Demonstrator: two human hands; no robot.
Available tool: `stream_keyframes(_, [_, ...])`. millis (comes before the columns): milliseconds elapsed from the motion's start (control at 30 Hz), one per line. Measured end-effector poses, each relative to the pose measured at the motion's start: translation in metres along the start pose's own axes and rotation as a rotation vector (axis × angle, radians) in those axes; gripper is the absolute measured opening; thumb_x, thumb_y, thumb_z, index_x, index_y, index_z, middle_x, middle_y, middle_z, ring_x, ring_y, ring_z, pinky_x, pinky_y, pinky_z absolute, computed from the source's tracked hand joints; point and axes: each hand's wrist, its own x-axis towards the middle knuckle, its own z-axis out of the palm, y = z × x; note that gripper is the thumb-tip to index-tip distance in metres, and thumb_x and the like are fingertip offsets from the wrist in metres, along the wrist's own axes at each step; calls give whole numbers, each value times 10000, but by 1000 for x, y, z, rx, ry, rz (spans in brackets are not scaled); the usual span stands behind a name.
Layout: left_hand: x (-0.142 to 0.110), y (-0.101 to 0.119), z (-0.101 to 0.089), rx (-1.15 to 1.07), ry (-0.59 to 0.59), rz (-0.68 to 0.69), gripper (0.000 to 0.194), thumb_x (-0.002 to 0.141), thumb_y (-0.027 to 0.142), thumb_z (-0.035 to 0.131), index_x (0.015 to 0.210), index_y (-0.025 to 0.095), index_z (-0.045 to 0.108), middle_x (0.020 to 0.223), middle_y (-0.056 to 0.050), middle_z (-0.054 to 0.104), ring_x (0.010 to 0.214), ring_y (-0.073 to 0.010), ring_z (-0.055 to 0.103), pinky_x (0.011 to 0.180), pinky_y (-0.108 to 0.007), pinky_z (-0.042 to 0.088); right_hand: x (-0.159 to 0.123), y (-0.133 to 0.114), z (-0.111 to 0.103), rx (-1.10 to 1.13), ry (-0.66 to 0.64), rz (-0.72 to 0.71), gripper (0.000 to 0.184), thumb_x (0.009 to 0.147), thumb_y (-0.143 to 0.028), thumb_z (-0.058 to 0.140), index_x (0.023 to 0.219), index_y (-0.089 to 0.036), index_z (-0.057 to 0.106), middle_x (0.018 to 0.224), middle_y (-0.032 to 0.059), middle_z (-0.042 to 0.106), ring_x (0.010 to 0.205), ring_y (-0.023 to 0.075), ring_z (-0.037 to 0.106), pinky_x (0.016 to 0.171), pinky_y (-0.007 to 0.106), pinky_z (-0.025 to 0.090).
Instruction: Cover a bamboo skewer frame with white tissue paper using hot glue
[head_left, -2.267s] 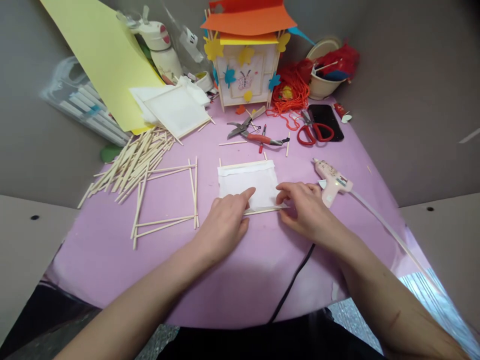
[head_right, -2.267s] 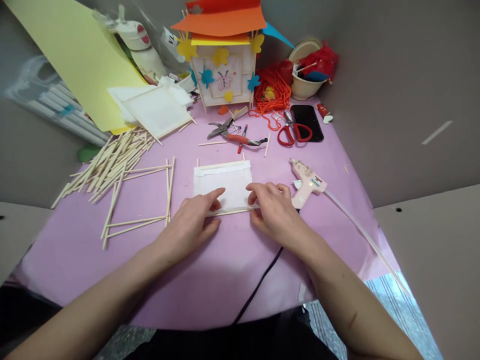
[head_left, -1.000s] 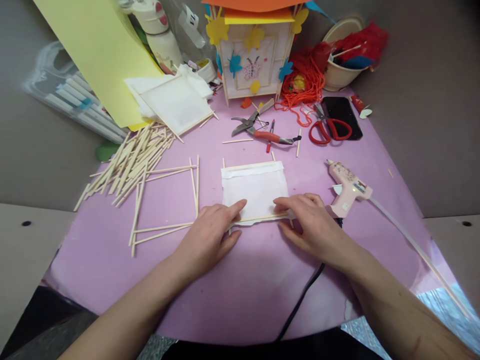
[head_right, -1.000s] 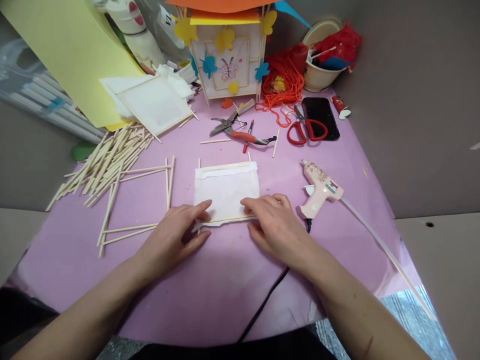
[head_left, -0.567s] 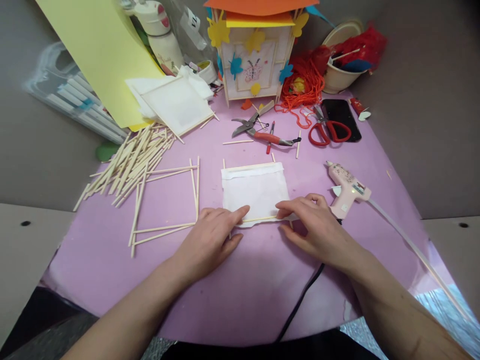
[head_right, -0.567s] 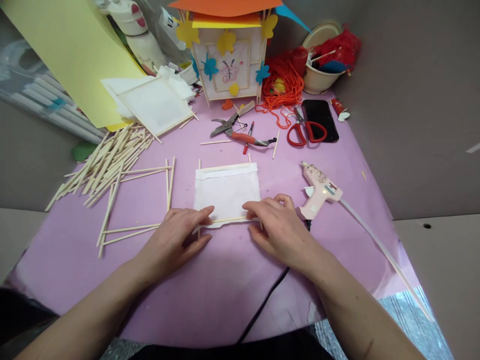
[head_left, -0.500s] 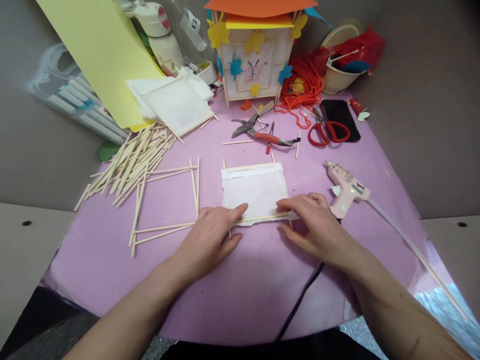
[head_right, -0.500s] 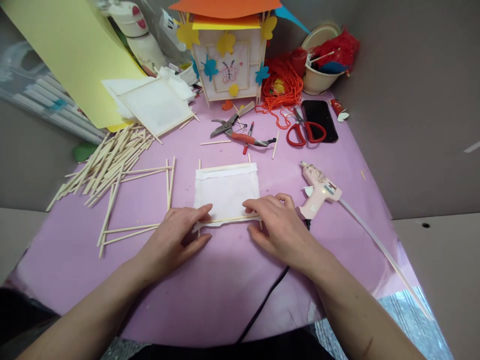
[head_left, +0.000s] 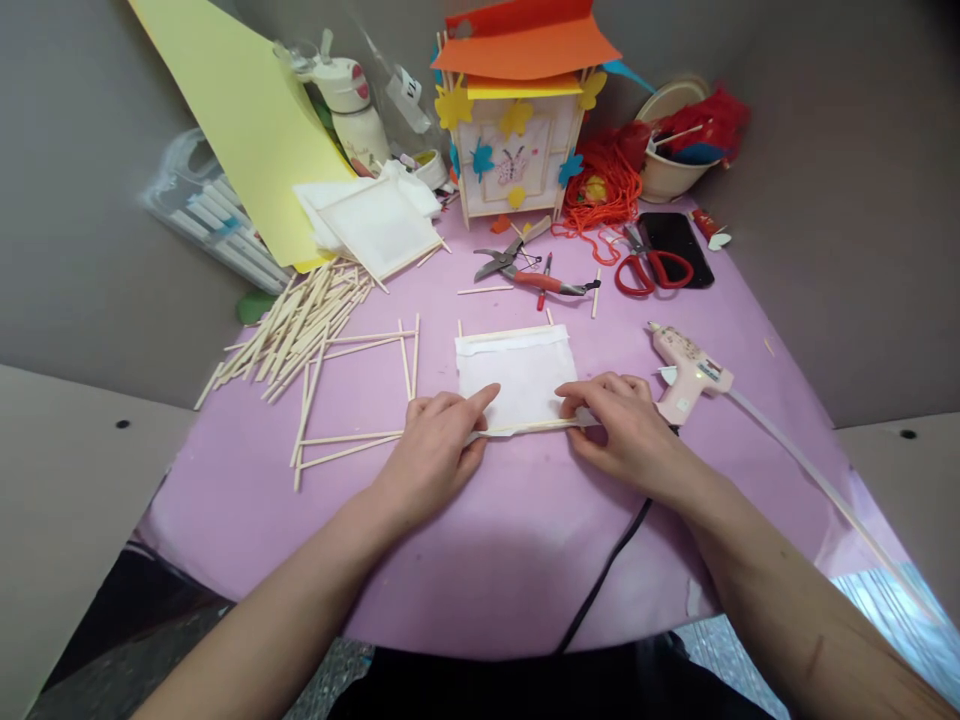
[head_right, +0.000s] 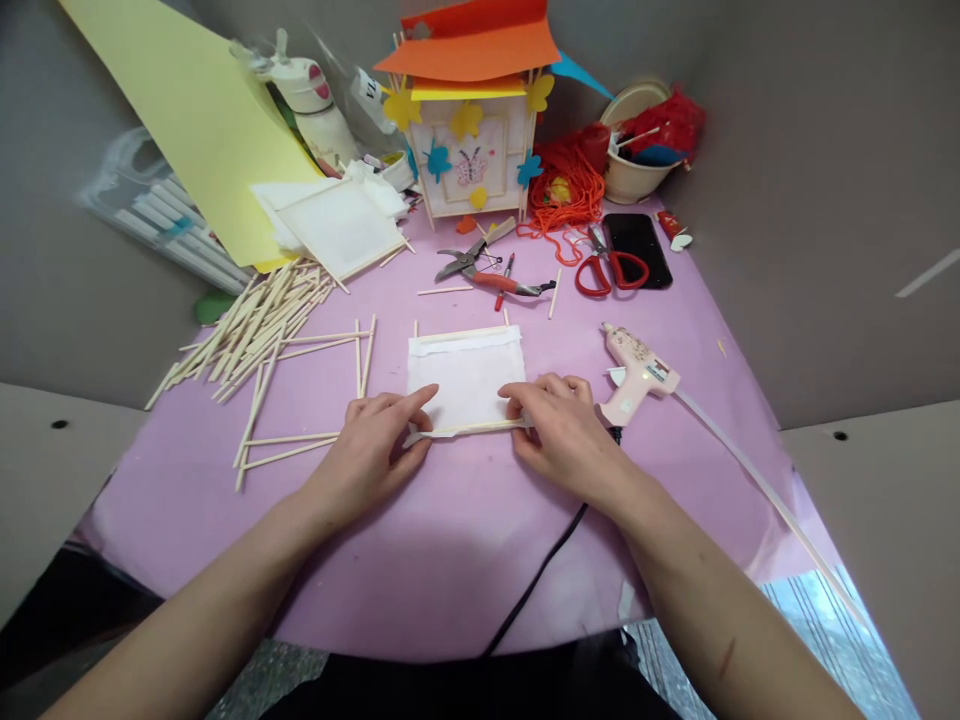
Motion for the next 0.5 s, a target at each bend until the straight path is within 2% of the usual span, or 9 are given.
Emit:
stream_keyframes(200, [0, 3, -1, 22, 3, 12, 526, 877, 116, 491, 1383, 181, 363, 999, -41, 661, 975, -208, 545, 901, -399, 343, -2, -1, 2, -11, 18, -10, 433, 742, -58, 522, 1143, -219, 514, 942, 36, 679, 960, 244, 559, 907, 448, 316])
stream_keyframes(333, [-1, 5, 1, 12, 27, 47, 551, 858, 74, 485, 1382, 191, 357, 1072, -47, 638, 1023, -198, 537, 921, -394, 337, -2, -1, 2, -6, 39, -25, 432, 741, -55, 519, 1143, -214, 516, 966, 40, 676, 958, 239, 561, 902, 442, 317])
stream_keyframes(500, [1, 6, 3, 2, -4, 34, 539, 876, 80, 451, 1392, 195, 347, 1017, -40, 660, 999, -200, 555, 911, -397, 352, -1, -1, 4, 3, 32, -34, 430, 753, -43, 496, 1148, -209, 520, 928, 39, 678, 961, 238, 559, 906, 447, 321])
